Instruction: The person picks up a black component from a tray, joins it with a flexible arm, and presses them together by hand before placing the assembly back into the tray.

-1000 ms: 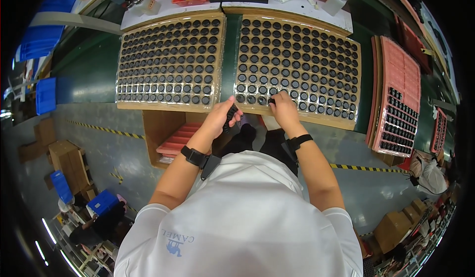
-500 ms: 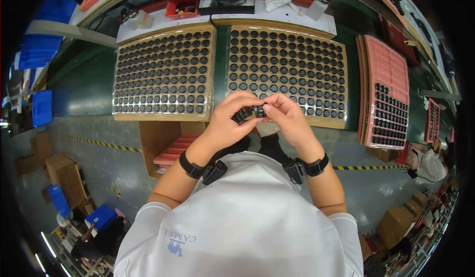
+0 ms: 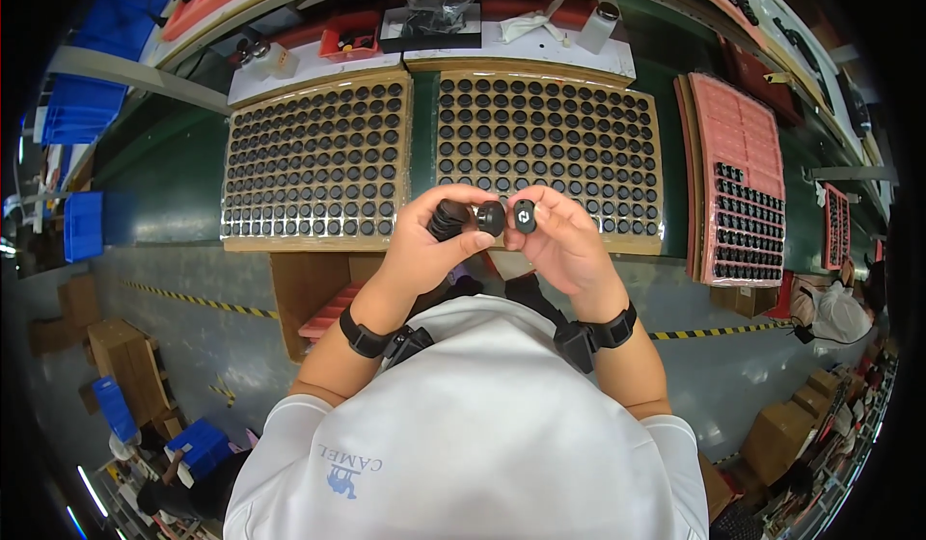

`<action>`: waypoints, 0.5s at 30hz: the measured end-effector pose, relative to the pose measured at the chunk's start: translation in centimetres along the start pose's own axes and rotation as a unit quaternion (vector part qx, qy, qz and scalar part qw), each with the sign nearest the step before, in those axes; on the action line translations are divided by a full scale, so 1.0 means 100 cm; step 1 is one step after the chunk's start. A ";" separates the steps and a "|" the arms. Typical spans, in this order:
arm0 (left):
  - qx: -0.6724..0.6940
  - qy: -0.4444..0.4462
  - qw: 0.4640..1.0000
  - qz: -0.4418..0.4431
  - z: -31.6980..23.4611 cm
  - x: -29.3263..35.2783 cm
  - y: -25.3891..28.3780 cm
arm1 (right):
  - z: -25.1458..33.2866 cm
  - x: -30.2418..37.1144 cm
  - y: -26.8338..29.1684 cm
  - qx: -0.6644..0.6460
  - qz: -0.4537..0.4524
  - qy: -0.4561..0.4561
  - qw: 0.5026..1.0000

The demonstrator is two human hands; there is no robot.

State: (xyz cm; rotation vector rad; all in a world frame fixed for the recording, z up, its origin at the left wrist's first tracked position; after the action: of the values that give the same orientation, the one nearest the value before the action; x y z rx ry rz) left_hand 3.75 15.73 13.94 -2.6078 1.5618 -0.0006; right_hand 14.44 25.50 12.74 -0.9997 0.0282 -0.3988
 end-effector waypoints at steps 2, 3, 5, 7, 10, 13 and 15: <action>0.020 -0.007 1.000 0.010 0.000 -0.001 0.000 | -0.002 0.001 0.001 -0.037 0.019 -0.008 0.999; 0.020 -0.008 1.000 0.010 0.000 0.000 0.000 | -0.002 0.001 0.001 -0.055 0.028 -0.012 0.998; 0.004 -0.012 1.000 0.004 -0.001 0.000 0.000 | 0.002 0.003 0.000 -0.039 0.024 0.006 0.999; -0.004 -0.014 1.000 0.001 -0.002 0.001 -0.001 | 0.008 0.005 0.000 -0.008 0.015 0.039 0.999; -0.048 -0.012 0.999 -0.016 -0.007 0.004 -0.002 | 0.019 0.011 -0.007 0.153 0.008 0.103 0.983; -0.108 -0.064 0.992 -0.026 -0.017 0.004 -0.005 | 0.026 0.013 -0.017 0.306 0.004 0.158 0.939; -0.138 -0.089 0.986 -0.031 -0.023 0.005 -0.006 | 0.027 0.014 -0.027 0.448 0.004 0.204 0.871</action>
State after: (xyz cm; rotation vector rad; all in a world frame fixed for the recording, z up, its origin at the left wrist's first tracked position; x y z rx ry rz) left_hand 4.43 15.40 16.26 -2.7662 1.5129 0.4643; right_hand 15.40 25.96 16.66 0.0177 0.2113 -0.5369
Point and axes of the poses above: each hand's wrist, its own x-axis away from the middle knuckle, its own y-axis out of the back of the hand, z = x × y, the point moved 6 cm from there along -x, towards the middle knuckle, and after that the axes turned 7 degrees about -x, right-handed, at the moved point
